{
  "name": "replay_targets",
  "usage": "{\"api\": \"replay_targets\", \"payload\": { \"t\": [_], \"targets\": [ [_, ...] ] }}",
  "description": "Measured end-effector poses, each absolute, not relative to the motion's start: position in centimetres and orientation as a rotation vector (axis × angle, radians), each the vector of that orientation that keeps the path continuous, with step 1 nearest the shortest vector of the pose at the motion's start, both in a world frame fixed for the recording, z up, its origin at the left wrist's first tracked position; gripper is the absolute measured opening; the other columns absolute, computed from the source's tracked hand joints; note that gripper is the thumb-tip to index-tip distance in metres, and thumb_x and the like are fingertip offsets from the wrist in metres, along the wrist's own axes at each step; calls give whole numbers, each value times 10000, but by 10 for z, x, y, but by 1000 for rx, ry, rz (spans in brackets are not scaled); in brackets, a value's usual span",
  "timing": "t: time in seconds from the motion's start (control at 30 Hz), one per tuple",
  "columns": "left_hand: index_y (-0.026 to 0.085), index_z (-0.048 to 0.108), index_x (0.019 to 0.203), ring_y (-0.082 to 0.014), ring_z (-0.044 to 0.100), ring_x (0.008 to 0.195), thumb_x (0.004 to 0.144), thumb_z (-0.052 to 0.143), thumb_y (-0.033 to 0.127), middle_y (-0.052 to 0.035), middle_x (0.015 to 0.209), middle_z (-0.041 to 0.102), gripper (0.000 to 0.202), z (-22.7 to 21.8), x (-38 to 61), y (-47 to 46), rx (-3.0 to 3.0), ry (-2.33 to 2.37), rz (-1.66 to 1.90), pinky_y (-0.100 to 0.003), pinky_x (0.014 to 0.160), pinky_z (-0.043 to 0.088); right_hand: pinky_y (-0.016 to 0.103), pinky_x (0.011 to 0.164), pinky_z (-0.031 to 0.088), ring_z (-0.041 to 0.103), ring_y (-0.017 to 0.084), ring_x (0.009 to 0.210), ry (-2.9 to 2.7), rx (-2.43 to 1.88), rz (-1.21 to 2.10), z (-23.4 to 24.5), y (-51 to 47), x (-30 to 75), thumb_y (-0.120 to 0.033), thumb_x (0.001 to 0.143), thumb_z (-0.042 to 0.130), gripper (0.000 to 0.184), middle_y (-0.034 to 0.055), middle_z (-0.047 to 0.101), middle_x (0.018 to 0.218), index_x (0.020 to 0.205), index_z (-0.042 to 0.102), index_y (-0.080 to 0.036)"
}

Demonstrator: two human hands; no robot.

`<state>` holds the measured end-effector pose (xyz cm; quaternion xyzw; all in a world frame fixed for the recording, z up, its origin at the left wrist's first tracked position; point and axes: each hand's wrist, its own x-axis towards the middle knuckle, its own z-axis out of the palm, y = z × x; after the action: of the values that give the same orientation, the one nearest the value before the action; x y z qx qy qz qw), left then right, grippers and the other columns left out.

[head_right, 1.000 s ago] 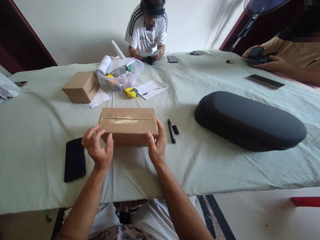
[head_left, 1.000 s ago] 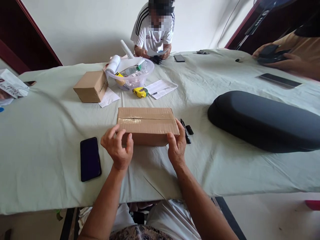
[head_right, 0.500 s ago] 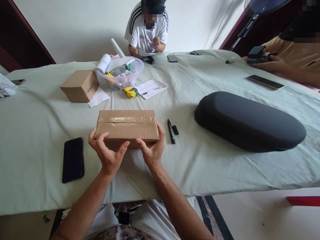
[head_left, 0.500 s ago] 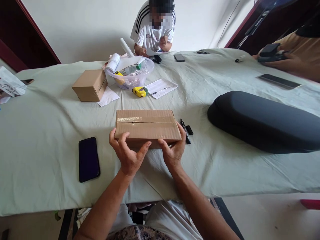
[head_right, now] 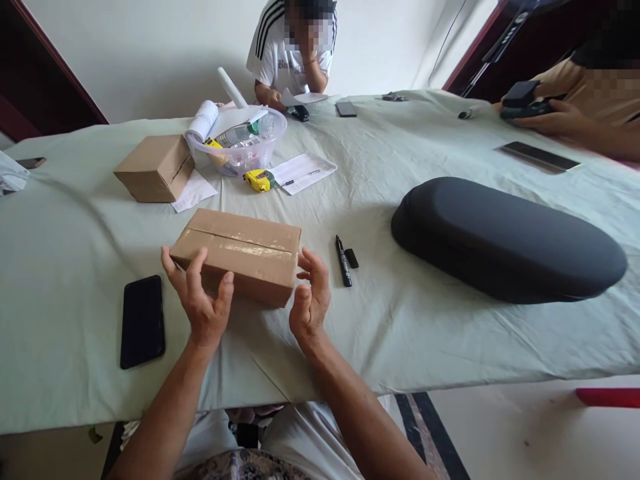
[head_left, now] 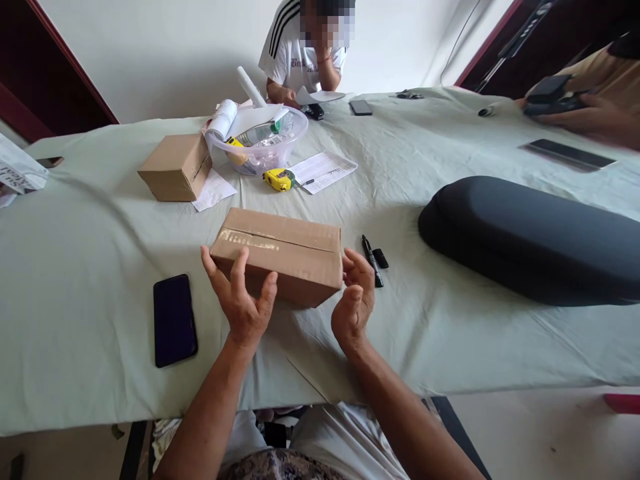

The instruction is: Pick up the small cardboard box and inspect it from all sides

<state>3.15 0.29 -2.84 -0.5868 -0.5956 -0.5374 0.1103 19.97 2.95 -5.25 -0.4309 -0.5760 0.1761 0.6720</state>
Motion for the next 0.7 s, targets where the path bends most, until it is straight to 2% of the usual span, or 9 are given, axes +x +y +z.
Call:
{"api": "replay_targets", "payload": {
  "t": [0.07, 0.13, 0.2, 0.3, 0.4, 0.57, 0.7],
  "targets": [
    [187, 562, 1390, -348, 97, 1593, 985, 528, 353, -158, 1712, 75, 440, -30, 31, 4, -1778, -1775, -1591, -501, 1265, 188, 405, 753, 555, 685, 224, 886, -1368, -900, 408, -54, 28, 198, -628, 1004, 333, 576, 87, 691, 1098, 1417, 530, -278],
    [216, 541, 1432, -314, 108, 1597, 1019, 449, 324, -131, 1723, 72, 437, -31, 35, 3, -1877, -1767, -1638, -486, 1264, 203, 418, 775, 567, 674, 204, 845, -1481, -860, 380, -53, 26, 195, -554, 1011, 412, 495, 76, 681, 1099, 1420, 540, -305],
    [224, 485, 1483, -321, 140, 1592, 1022, 442, 408, -154, 1720, 82, 498, -33, 41, 1, -2004, -1720, -1682, -512, 1245, 243, 416, 783, 577, 662, 199, 858, -1558, -871, 321, -50, 24, 192, -433, 999, 510, 399, 68, 664, 1078, 1374, 586, -317],
    [199, 406, 1525, -387, 159, 1577, 940, 542, 590, -234, 1695, 107, 717, -36, 48, -2, -2113, -1627, -1685, -584, 1205, 283, 406, 759, 588, 664, 207, 886, -1561, -903, 231, -47, 22, 190, -290, 965, 569, 356, 65, 650, 1019, 1315, 625, -312],
    [202, 430, 1494, -392, 186, 1569, 924, 598, 552, -254, 1678, 151, 690, -38, 50, -1, -2087, -1613, -1675, -588, 1181, 319, 391, 735, 586, 669, 199, 865, -1563, -891, 232, -46, 22, 189, -235, 956, 561, 335, 64, 659, 998, 1277, 638, -293],
    [188, 501, 1437, -314, 353, 1519, 1012, 489, 383, -239, 1635, 303, 467, -37, 45, 0, -2129, -1544, -1709, -519, 1171, 371, 321, 678, 537, 593, 146, 701, -1391, -923, 343, -47, 28, 192, -304, 928, 646, 352, -18, 628, 821, 1276, 595, -280],
    [173, 543, 1409, -293, 434, 1473, 1027, 446, 358, -222, 1580, 421, 435, -38, 42, 2, -2131, -1511, -1763, -486, 1168, 392, 283, 634, 484, 539, 125, 647, -1154, -1031, 436, -47, 37, 201, -412, 937, 627, 253, -38, 559, 758, 1127, 633, -245]
  ]
}}
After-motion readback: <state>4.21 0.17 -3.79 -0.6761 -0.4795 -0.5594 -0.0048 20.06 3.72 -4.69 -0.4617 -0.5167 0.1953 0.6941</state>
